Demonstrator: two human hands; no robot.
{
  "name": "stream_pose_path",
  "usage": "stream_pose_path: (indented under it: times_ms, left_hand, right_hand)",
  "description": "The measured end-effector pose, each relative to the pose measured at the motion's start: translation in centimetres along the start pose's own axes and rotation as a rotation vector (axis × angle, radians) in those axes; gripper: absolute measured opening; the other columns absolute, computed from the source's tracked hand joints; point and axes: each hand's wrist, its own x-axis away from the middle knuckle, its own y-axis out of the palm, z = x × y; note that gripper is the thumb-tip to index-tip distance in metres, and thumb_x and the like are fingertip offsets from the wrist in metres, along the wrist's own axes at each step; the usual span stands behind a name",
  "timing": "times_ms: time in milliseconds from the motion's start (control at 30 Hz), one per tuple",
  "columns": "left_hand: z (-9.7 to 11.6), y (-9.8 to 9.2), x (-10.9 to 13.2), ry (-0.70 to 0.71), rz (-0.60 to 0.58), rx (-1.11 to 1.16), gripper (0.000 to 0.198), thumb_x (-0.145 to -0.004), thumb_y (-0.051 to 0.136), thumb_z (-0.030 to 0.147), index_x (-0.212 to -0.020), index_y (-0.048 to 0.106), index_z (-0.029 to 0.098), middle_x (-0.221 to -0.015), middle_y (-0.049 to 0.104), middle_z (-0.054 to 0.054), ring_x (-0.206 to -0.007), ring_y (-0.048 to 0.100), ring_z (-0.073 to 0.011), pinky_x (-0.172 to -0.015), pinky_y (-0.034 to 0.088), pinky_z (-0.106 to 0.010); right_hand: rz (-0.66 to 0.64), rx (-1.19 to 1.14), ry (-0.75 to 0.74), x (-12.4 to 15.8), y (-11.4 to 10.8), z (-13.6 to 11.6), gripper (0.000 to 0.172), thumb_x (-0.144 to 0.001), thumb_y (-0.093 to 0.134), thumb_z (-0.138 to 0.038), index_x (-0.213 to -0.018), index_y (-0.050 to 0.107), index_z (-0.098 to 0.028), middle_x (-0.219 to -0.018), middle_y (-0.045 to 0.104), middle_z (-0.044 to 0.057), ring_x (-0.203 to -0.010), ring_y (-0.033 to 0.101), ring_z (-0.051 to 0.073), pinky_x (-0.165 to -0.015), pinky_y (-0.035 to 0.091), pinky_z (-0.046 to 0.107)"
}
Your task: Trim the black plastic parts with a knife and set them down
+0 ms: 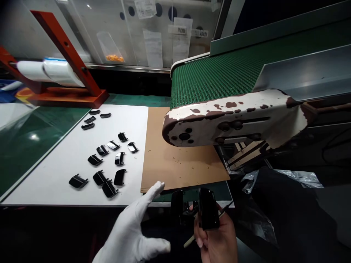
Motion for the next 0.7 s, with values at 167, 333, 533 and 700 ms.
stream_pose_path:
  times_ms: [167, 333, 533, 700]
  left_hand:
    - [1.0, 1.5, -1.2, 0.021, -0.081, 0.105, 0.110, -0.058, 0.081, 0.058, -0.146, 0.024, 0.026, -0.135, 0.055, -0.013, -0.119, 0.057, -0.0317, -0.098, 0.051, -0.040]
    - [1.5, 1.9, -1.8, 0.078, -0.112, 0.190, 0.105, -0.061, 0.086, 0.040, -0.145, 0.024, 0.031, -0.130, 0.059, -0.007, -0.114, 0.060, -0.0256, -0.098, 0.050, -0.033]
    - [1.8, 1.7, -2.2, 0.073, -0.172, 0.255, 0.103, -0.060, 0.088, 0.035, -0.144, 0.029, 0.026, -0.125, 0.061, -0.007, -0.109, 0.061, -0.0259, -0.095, 0.050, -0.034]
    - [1.8, 1.5, -2.3, 0.091, -0.188, 0.273, 0.101, -0.060, 0.087, 0.036, -0.143, 0.029, 0.028, -0.125, 0.061, -0.006, -0.108, 0.061, -0.0243, -0.093, 0.050, -0.031]
  right_hand:
    - [0.037, 0.086, -0.052, 0.9, 0.3, -0.5, 0.033, -0.055, 0.087, -0.043, -0.073, 0.072, -0.019, -0.043, 0.048, -0.004, -0.035, 0.037, 0.006, -0.034, 0.030, 0.019]
    - [0.008, 0.072, -0.041, 1.2, 0.0, -0.5, 0.030, -0.060, 0.084, -0.045, -0.073, 0.072, -0.020, -0.038, 0.051, -0.002, -0.033, 0.040, 0.008, -0.034, 0.033, 0.020]
    - [-0.038, 0.062, -0.058, 1.4, -0.2, -0.7, 0.026, -0.064, 0.082, -0.043, -0.072, 0.072, -0.020, -0.037, 0.053, -0.001, -0.032, 0.044, 0.009, -0.033, 0.037, 0.019]
    - [-0.047, 0.061, -0.045, 1.8, 0.1, -1.1, 0.028, -0.062, 0.082, -0.046, -0.074, 0.074, -0.022, -0.038, 0.053, -0.002, -0.032, 0.042, 0.008, -0.032, 0.036, 0.018]
